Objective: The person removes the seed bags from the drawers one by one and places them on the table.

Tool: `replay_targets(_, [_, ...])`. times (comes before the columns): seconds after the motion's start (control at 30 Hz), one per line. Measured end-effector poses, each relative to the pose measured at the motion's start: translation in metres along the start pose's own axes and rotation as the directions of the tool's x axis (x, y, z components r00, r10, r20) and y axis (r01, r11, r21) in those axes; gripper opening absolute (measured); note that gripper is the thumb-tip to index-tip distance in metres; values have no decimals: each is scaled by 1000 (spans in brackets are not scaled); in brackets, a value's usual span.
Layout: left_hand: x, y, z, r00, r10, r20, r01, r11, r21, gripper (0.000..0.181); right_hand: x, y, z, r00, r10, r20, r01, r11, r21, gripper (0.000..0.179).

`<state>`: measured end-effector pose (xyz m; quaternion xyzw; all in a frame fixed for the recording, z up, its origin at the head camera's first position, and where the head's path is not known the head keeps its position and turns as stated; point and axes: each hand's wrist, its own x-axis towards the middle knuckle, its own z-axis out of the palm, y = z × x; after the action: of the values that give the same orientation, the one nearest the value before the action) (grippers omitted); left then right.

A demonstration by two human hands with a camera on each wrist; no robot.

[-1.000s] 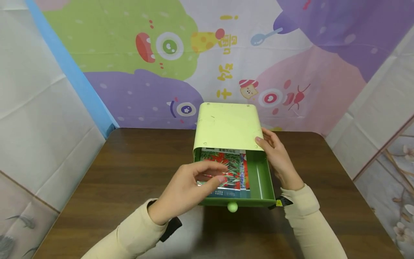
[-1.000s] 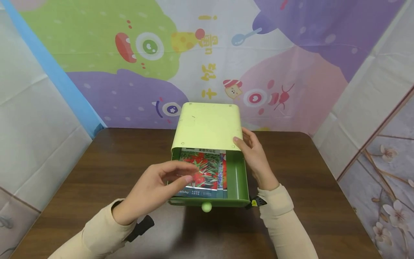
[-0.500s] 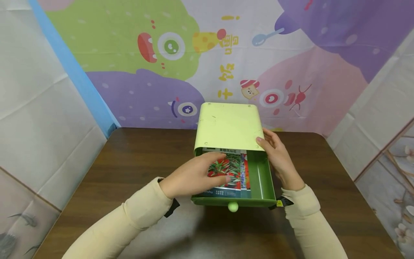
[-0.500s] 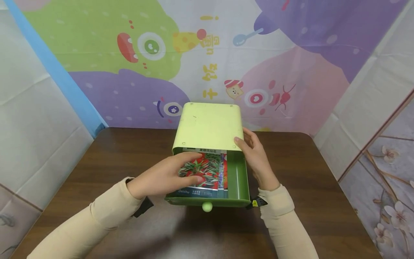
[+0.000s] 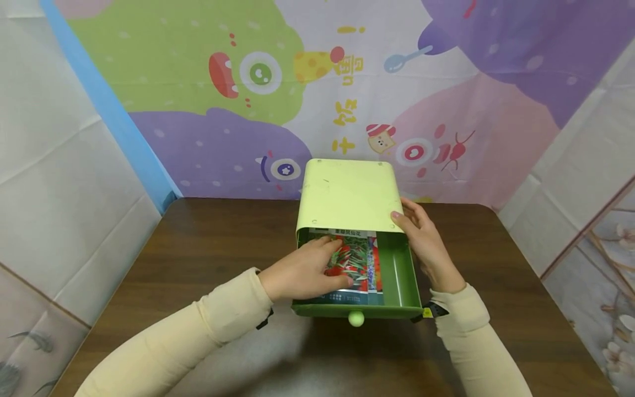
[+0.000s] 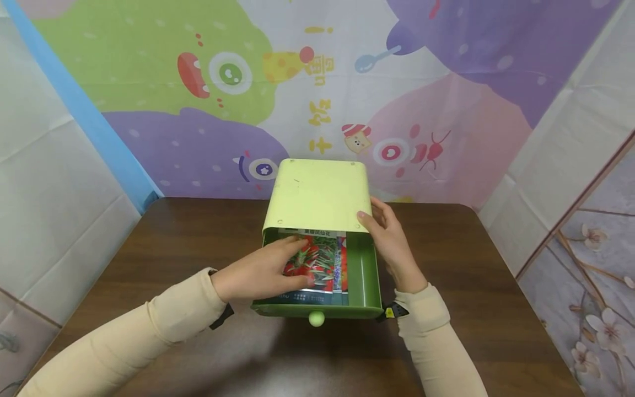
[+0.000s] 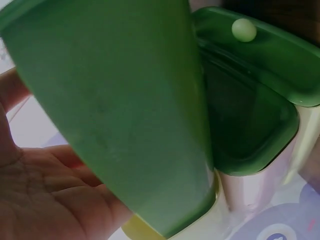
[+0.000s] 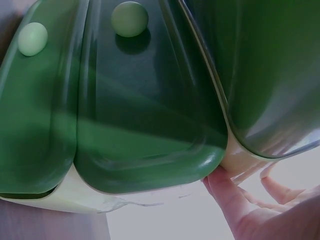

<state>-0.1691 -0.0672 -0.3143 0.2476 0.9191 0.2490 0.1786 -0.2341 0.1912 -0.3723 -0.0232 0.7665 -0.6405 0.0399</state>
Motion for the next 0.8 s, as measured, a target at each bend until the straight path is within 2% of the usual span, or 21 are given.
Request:
replay_targets(0.2, [10, 0, 2, 1000, -24, 16, 23, 996, 89, 82, 0, 0, 0, 1000, -5, 0, 5, 1000, 1, 72])
replay_targets(0.47, [20, 5, 7, 997, -69, 45, 56, 970, 238, 87, 1, 2, 1, 1000, -4, -2, 4, 1000, -4, 72])
replay_targets(0.6, [24, 7, 8, 997, -70, 45, 56, 965, 258, 87, 0, 1, 0, 1000, -6, -1, 6, 1000, -9, 72])
replay_targets(0.8, [27, 4, 8, 1000, -19, 22, 13, 969, 247, 85, 0, 0, 0, 1000, 0, -8, 0, 1000, -5, 72])
